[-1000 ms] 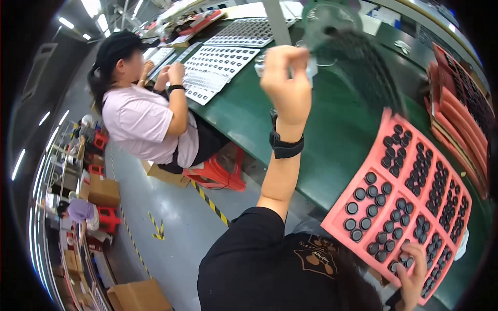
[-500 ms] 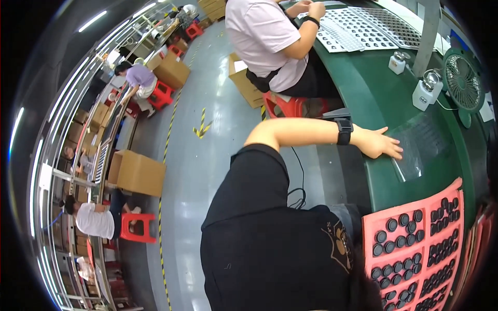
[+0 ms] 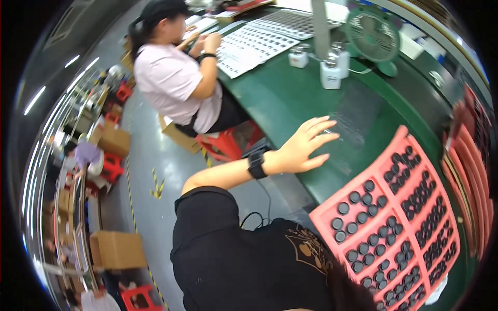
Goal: Assembling small black electronic components into a pink industrial tray.
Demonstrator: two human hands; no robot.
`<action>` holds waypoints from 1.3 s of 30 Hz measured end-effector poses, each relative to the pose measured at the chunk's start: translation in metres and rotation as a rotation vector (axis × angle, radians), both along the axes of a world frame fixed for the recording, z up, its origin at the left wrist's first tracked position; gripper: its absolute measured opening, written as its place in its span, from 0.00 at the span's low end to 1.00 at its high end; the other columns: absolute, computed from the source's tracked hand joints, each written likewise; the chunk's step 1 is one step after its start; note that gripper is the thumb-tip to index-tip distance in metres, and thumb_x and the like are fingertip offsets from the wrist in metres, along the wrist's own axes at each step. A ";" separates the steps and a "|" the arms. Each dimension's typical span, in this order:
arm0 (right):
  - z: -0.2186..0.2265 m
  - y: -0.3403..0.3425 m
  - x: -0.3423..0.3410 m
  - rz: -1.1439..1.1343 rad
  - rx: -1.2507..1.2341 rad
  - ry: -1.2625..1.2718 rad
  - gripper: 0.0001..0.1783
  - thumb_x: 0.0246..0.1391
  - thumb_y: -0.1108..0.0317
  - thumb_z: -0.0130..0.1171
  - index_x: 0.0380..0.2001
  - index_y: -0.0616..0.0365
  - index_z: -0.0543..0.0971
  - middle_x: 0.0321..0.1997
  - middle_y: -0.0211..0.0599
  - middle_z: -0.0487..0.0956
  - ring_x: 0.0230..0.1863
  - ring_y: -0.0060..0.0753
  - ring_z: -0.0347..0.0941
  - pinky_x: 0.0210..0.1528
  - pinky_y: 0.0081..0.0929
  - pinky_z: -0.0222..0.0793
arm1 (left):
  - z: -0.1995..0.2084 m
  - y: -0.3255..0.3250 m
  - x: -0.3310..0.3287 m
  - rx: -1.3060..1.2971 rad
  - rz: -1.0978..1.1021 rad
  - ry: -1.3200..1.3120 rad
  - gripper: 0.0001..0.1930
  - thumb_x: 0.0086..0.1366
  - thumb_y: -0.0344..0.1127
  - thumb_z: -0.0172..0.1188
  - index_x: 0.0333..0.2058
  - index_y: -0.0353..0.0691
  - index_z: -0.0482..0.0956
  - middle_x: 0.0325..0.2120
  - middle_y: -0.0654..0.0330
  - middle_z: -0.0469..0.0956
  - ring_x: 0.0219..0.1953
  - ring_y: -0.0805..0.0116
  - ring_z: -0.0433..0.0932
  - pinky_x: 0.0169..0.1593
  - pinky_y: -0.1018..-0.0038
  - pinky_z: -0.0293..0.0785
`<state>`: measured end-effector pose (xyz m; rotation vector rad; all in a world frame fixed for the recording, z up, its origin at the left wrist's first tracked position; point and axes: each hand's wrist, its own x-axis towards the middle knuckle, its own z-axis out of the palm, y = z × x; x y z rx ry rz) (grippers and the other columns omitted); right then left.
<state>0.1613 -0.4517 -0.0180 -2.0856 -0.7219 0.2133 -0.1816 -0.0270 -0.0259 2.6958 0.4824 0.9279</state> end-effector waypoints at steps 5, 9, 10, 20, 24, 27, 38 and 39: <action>-0.004 -0.027 -0.026 -0.285 0.101 -0.062 0.22 0.53 0.63 0.55 0.47 0.66 0.69 0.50 0.46 0.68 0.46 0.39 0.66 0.49 0.33 0.62 | -0.024 -0.041 0.005 0.047 0.038 0.255 0.35 0.54 0.55 0.52 0.57 0.45 0.60 0.61 0.47 0.47 0.64 0.44 0.40 0.60 0.45 0.31; -0.023 -0.014 -0.036 -0.453 0.234 -0.207 0.21 0.53 0.63 0.55 0.45 0.66 0.71 0.46 0.46 0.72 0.42 0.40 0.68 0.46 0.31 0.64 | -0.043 -0.037 0.025 -0.011 0.110 0.235 0.39 0.54 0.63 0.48 0.59 0.46 0.57 0.62 0.47 0.44 0.64 0.43 0.36 0.60 0.44 0.24; -0.032 -0.013 -0.034 -0.535 0.301 -0.253 0.19 0.53 0.64 0.55 0.44 0.66 0.72 0.43 0.45 0.73 0.41 0.39 0.68 0.45 0.31 0.65 | -0.047 -0.039 0.026 -0.045 0.156 0.197 0.40 0.54 0.64 0.47 0.60 0.46 0.56 0.62 0.47 0.43 0.64 0.43 0.34 0.59 0.43 0.23; -0.056 -0.029 -0.014 -0.685 0.446 -0.300 0.11 0.51 0.69 0.56 0.36 0.66 0.76 0.33 0.41 0.76 0.34 0.33 0.71 0.34 0.26 0.69 | -0.055 -0.048 0.023 -0.087 0.348 -0.238 0.39 0.53 0.62 0.49 0.57 0.40 0.60 0.59 0.45 0.51 0.63 0.44 0.43 0.61 0.47 0.30; -0.055 -0.056 -0.005 -0.701 0.503 -0.517 0.13 0.51 0.67 0.57 0.37 0.65 0.76 0.34 0.44 0.76 0.36 0.34 0.71 0.35 0.27 0.69 | -0.050 -0.048 0.015 -0.231 0.230 -0.242 0.31 0.57 0.52 0.52 0.54 0.37 0.63 0.55 0.46 0.60 0.60 0.49 0.55 0.61 0.57 0.45; -0.073 -0.093 0.005 -0.675 0.140 -0.439 0.15 0.52 0.65 0.57 0.39 0.66 0.76 0.36 0.46 0.76 0.37 0.36 0.71 0.37 0.29 0.69 | -0.046 -0.060 0.014 -0.589 0.160 -0.139 0.26 0.60 0.45 0.53 0.52 0.35 0.66 0.53 0.49 0.65 0.57 0.55 0.62 0.58 0.65 0.56; -0.101 -0.099 0.033 -0.624 0.104 0.056 0.20 0.54 0.58 0.54 0.43 0.64 0.75 0.41 0.50 0.75 0.41 0.40 0.71 0.48 0.32 0.64 | -0.021 -0.037 0.050 -1.915 -0.123 -0.133 0.22 0.61 0.35 0.54 0.50 0.28 0.64 0.46 0.53 0.71 0.45 0.68 0.72 0.50 0.75 0.67; -0.136 -0.142 0.054 -0.630 0.204 0.150 0.20 0.54 0.57 0.54 0.43 0.63 0.75 0.43 0.50 0.75 0.43 0.39 0.70 0.49 0.31 0.64 | -0.023 -0.033 0.055 -1.916 -0.142 -0.116 0.22 0.61 0.35 0.54 0.50 0.28 0.64 0.46 0.53 0.71 0.45 0.68 0.72 0.50 0.75 0.67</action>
